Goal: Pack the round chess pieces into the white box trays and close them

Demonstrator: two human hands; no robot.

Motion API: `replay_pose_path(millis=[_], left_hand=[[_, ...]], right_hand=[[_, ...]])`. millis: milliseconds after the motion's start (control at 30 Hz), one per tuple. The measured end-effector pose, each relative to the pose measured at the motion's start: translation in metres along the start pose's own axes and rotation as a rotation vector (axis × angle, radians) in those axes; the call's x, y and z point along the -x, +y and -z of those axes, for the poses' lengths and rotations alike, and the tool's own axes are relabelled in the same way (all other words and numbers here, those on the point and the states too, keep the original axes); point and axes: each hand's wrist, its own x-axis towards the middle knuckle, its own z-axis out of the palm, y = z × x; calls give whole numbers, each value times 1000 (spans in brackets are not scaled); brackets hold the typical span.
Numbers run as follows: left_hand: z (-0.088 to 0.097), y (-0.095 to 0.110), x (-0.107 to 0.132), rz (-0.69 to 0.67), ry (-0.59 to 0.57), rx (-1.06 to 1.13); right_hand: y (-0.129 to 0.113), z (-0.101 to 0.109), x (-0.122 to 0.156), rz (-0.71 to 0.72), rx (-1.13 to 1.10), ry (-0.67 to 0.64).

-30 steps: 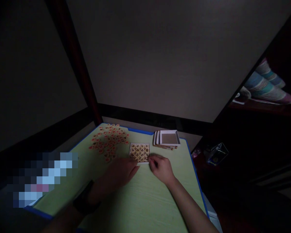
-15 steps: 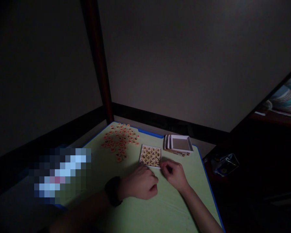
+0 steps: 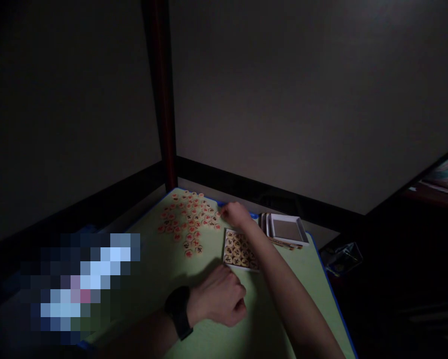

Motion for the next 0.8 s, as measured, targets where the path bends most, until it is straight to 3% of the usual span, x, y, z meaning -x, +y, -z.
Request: replay_pose_path(millis=[133,233,433,633,800], left_hand=[[2,-2,-2,-3,-13,4],[-1,-3,-5,-22,-12,2],[-6,-3,-7,-28,32,5],[-5,-3,-7,-24,32,10],[-5,-2,-7,-31,32,17]], right_hand=[[5,-8,-7,-11,-107,-82],[-3,-15,-3,36,-100,-23],[-26,-21,-2,277,-147,0],[-18,-8,-6,150,-96,7],[-31,-18,5,303,-254,-147]])
